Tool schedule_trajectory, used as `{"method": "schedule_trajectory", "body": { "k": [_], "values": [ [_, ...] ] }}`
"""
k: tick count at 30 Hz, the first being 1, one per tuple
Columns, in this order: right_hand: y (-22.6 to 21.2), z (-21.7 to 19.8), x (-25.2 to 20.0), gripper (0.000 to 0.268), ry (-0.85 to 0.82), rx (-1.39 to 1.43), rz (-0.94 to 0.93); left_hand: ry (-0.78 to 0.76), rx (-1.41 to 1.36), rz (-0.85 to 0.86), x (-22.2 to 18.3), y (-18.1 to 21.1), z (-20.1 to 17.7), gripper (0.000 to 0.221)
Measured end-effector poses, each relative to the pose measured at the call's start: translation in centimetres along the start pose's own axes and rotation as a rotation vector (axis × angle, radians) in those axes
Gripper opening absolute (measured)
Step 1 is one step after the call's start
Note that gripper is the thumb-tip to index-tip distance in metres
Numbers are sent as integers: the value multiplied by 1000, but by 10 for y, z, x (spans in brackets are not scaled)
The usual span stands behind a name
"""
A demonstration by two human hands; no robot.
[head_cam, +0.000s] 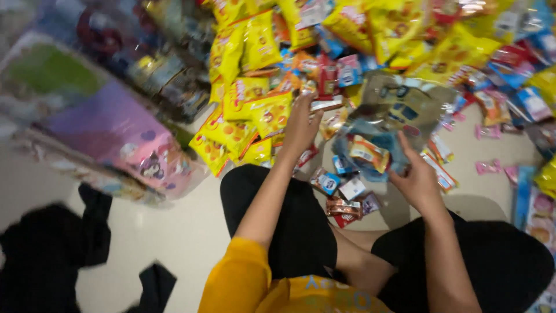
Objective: Packing various snack packets and stickers into plastic bags while sitting on the floor.
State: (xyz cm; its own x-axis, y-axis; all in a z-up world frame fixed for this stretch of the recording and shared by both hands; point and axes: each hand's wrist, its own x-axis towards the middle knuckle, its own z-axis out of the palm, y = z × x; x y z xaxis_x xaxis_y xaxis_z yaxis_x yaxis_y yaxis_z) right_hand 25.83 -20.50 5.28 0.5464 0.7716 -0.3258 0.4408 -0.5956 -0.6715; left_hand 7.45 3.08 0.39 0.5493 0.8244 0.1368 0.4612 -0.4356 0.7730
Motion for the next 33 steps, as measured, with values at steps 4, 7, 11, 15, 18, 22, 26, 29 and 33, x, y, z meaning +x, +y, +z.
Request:
{"method": "schedule_trajectory", "body": {
  "k": [4,7,11,15,18,22,26,29,33],
  "values": [
    [-18,-7,-5,93,-16,-11,6,2,84,-70,31,-68,40,51],
    [-40,-12,-8,95,-104,28,72,-107,153,-200,42,-82,57,55],
    [-35,-9,-5,96,-99,-25,42,-161,571,-289,45,-113,92,59],
    [-33,-5,-4,95,-90,-54,-4,-37,852,-184,35,-119,96,63],
    [-32,-5,-1,96,-109,-71,34,27,109,-298,27,-64,45,48],
    [-32,-8,-1,96,-84,-47,64,32,-344,-478,32,-8,19,54],
    [-35,-13,-4,94,-92,82,65,-289,-946,-219,16,82,-16,25],
    [3,1,7,68,-75,284,70,-611,-703,70,7,104,-6,32],
    [-1,-1,-3,92,-26,560,-50,-492,384,499,-8,68,62,28]
  ]
}}
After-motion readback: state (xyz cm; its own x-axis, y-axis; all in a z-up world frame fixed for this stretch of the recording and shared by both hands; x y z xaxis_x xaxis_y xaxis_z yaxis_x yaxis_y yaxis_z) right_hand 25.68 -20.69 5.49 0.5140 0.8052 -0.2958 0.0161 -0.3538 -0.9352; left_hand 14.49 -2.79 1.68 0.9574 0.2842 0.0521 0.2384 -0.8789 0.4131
